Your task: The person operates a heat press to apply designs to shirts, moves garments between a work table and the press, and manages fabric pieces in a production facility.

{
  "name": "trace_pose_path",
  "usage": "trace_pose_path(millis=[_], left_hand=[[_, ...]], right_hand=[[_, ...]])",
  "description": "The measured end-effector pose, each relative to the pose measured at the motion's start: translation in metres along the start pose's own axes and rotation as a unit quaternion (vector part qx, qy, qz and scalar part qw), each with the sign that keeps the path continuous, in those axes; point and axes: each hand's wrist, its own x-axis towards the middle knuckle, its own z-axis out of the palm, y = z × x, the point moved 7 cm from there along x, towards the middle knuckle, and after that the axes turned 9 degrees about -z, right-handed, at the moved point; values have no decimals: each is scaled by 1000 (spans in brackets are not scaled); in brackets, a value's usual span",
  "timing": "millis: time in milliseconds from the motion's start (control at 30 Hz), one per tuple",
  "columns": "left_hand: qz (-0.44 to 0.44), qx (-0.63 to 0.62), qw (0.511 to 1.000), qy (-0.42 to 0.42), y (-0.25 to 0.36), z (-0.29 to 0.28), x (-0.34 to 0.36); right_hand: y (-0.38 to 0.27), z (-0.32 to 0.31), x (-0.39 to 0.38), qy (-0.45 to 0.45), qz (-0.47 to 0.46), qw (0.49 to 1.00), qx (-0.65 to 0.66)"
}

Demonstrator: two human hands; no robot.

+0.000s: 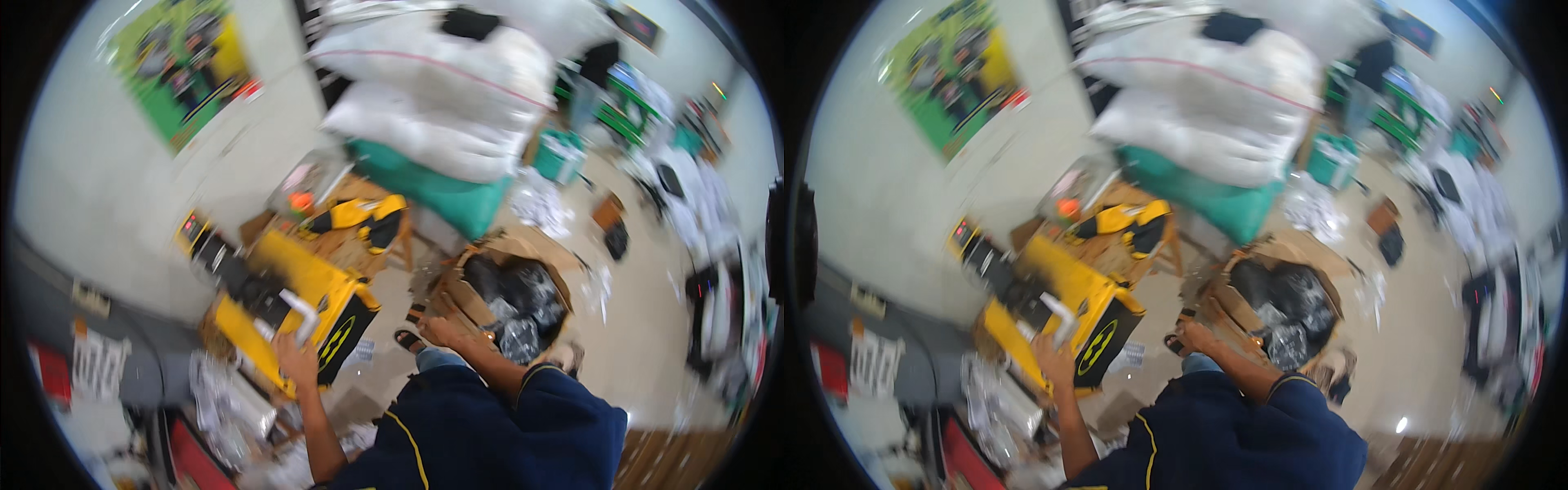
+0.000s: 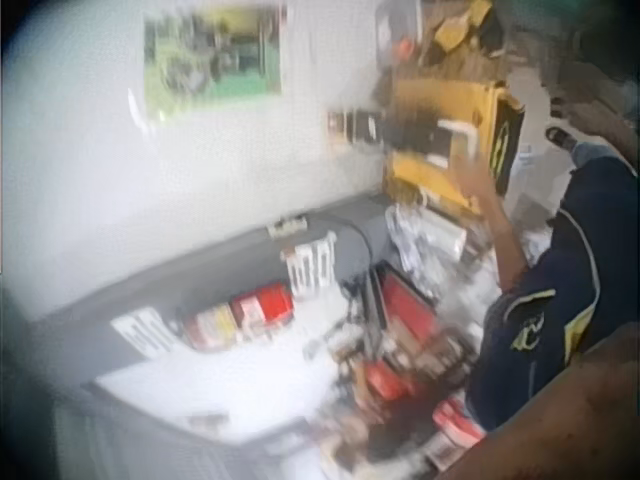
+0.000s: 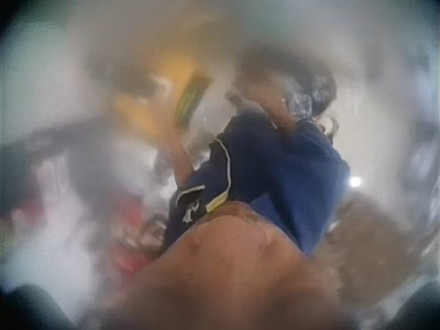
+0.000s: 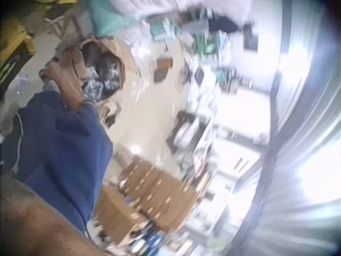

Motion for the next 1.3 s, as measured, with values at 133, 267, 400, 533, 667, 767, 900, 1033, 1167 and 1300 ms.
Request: trace_pose_path(millis=[133, 267, 400, 533, 667, 767, 900, 1033, 1167, 1300], left_hand=[[-36, -34, 999, -20, 3, 7, 13], [-79, -61, 995, -1, -5, 0, 11], [-130, -102, 986, -9, -9, -2, 14], [-189, -176, 966, 19, -11, -16, 15], [-378, -169, 897, 159, -40, 8, 5], [-542, -506, 649, 168, -53, 44, -6], [-602, -578, 529, 157, -57, 53, -4], [-622, -666, 397, 111, -55, 59, -3], [-594, -709, 369, 89, -59, 65, -7], [-569, -727, 380, 57, -61, 62, -3]], right_hand=[[-144, -16, 82, -60, -72, 962, 255], [-244, 0, 134, -41, -188, 935, 297], [-282, 31, 162, 67, -297, 923, 236], [-291, 34, 157, -30, -83, 906, 414], [-289, 35, 163, -19, -84, 931, 354], [-289, 33, 168, -27, -98, 952, 289], [-289, 31, 176, -4, -177, 959, 220], [-303, 25, 169, -35, -104, 973, 204], [-301, 30, 168, -5, -125, 967, 221], [-304, 28, 164, -30, -63, 980, 186]])
